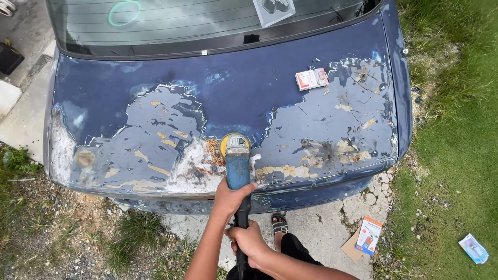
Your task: The person uses an angle grinder with a wire brush attachment to sand the hood of a blue car, removing rust and old paint. The person moves the tool across the surface, focusing on the central and lower areas of the hood.
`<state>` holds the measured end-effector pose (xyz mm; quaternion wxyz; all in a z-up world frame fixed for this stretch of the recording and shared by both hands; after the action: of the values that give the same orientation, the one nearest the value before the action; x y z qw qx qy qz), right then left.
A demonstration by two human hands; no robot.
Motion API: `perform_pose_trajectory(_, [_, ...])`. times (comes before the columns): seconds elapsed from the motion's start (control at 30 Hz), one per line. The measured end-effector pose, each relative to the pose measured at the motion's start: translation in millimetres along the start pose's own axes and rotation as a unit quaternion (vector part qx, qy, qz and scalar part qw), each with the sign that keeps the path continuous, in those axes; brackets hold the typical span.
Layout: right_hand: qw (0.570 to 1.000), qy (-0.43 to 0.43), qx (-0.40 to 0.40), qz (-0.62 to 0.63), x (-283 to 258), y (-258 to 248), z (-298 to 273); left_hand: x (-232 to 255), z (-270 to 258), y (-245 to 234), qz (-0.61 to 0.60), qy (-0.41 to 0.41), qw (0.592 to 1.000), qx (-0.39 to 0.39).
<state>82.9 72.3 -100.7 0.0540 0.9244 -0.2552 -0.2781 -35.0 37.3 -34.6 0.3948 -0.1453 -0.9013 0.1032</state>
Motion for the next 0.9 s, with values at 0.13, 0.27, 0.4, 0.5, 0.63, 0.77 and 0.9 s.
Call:
perform_pose_trajectory(0.13, [1.0,0.02,-0.007,0.01,5.5,-0.5,-2.8,-9.1,2.8,-1.2,0.032,0.011,0.999,0.0])
perform_pose_trajectory(0.27, [1.0,0.01,0.003,0.005,10.1,-2.9,-4.2,-11.9,-1.8,0.7,0.028,0.001,1.0,0.002])
perform_pose_trajectory(0.4, [1.0,0.021,0.007,0.013,21.6,-4.4,-1.3,-12.1,-11.5,-1.1,0.03,-0.003,1.0,0.002])
perform_pose_trajectory(0.5, [0.999,0.024,0.014,0.022,25.2,-1.4,-9.3,-16.9,-15.3,-4.4,0.044,-0.008,0.999,-0.005])
perform_pose_trajectory(0.63, [0.999,0.027,0.029,0.016,36.4,-2.5,-24.3,-24.0,-30.7,-6.3,0.059,-0.006,0.998,-0.016])
perform_pose_trajectory(0.77, [0.999,0.009,0.03,0.025,56.7,-3.9,-28.6,-46.8,-35.1,-9.5,0.05,-0.002,0.999,-0.02])
perform_pose_trajectory(0.9, [0.999,0.009,0.032,0.021,73.6,-1.6,-39.6,-64.6,-44.1,-17.3,0.021,0.006,1.0,-0.018])
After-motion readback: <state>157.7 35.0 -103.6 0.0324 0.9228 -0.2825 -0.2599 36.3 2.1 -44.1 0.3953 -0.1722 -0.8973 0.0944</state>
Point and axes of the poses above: each hand's wrist, its own z-axis towards the middle knuckle, its own y-axis out of the palm, x = y × z, the point moved 5 cm from there along z, towards the middle knuckle, and after that the axes turned 4 degrees about x, right-handed, at the moved point
